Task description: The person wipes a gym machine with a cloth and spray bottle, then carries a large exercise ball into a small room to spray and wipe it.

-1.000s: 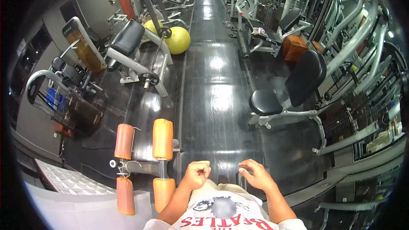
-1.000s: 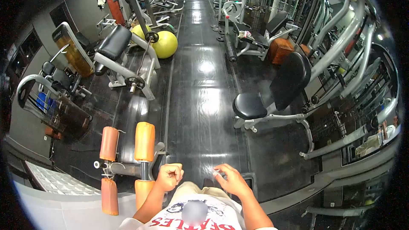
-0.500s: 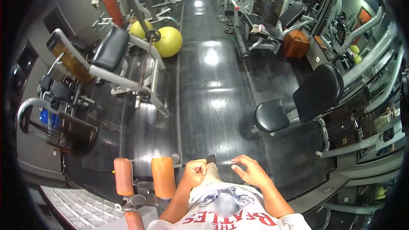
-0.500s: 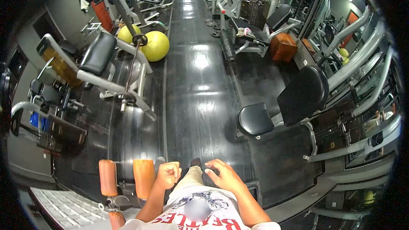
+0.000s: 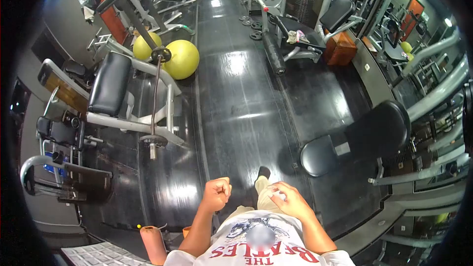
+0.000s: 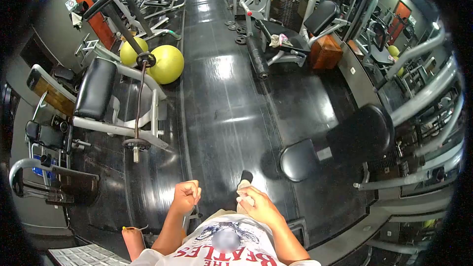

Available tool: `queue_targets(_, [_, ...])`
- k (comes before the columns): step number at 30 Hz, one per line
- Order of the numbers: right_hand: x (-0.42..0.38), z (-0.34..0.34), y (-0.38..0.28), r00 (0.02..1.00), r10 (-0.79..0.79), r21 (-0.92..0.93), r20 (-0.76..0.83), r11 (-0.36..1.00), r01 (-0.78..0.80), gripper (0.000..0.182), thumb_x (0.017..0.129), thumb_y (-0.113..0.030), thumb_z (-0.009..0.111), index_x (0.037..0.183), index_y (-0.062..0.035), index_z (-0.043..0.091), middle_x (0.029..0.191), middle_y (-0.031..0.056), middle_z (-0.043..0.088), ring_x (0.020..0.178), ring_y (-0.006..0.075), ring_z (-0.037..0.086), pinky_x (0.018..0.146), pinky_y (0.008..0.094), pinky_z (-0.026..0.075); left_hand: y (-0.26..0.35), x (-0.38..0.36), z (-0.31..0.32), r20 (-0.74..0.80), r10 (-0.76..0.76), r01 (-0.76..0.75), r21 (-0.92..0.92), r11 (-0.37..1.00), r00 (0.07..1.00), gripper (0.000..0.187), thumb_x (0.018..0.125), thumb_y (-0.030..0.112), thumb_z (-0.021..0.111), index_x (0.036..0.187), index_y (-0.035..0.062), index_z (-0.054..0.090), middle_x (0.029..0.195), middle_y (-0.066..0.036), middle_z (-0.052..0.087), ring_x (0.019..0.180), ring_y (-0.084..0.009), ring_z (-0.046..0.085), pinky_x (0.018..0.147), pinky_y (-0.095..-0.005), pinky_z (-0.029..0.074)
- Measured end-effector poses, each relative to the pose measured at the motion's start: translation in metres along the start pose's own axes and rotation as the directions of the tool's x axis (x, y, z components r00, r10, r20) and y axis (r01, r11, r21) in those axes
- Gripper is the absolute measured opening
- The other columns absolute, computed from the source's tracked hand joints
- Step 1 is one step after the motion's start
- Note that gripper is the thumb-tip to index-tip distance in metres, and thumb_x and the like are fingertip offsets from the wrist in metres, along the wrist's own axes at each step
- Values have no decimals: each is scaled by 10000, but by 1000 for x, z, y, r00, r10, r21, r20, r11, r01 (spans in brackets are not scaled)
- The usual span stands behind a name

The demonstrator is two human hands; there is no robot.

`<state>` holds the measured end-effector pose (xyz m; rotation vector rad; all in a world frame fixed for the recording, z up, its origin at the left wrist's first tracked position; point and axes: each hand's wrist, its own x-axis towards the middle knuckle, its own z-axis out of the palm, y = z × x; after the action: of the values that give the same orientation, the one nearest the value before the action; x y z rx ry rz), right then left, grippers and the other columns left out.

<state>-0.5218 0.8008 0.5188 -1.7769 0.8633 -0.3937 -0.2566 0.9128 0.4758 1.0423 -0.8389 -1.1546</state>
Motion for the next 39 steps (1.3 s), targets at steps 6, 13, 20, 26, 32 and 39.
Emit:
queue_targets(6, [115,-42,39,999,22,15,25,1000,-23,275,930,-143,704,1167,-6,686,1094,141,712,999,278,702,865,355,538,-4,108,-1,-9,2,-2,74,997,1000,249,616,-229,398,648,10,463,706,-19,457,620,-82,411,528,-256,272])
queue_targets(13, [277,-138,7,993,-121,-56,3,991,121,262,945,-158,695,1166,-18,694,1023,126,694,942,241,694,791,330,535,23,264,-10,-138,-18,16,-10,1000,990,236,618,-208,373,647,10,460,700,-26,445,555,-90,414,465,-251,296])
queue_targets(20, [405,-199,-12,992,-101,-100,80,989,109,287,962,-191,694,1195,-23,687,1097,116,694,1012,233,685,807,341,545,45,395,-33,-217,62,-71,-34,997,974,251,622,-186,350,678,-3,513,713,-45,499,562,-104,458,471,-246,354])
queue_targets(26, [504,-211,17,984,-35,-12,177,999,38,290,961,-229,708,1197,-61,696,1175,95,695,1046,241,674,868,366,528,24,496,-80,-234,9,-14,-17,1000,972,270,659,-176,367,742,4,551,783,-66,560,617,-134,545,558,-257,464])
queue_targets(32, [618,-247,11,987,-17,-89,162,996,32,287,961,-207,696,1200,-50,685,1179,115,691,1063,265,676,874,366,535,37,631,-118,-192,-39,36,-15,999,981,174,847,-143,510,871,15,578,981,-78,592,736,-163,653,666,-275,520])
queue_targets(39, [734,-309,-19,994,-58,-96,96,993,67,298,967,-218,686,1200,-32,681,1189,124,679,1092,276,676,911,363,529,68,784,-134,-47,20,-14,122,992,999,145,916,-107,615,917,32,573,1058,-77,574,875,-126,618,795,-329,602])
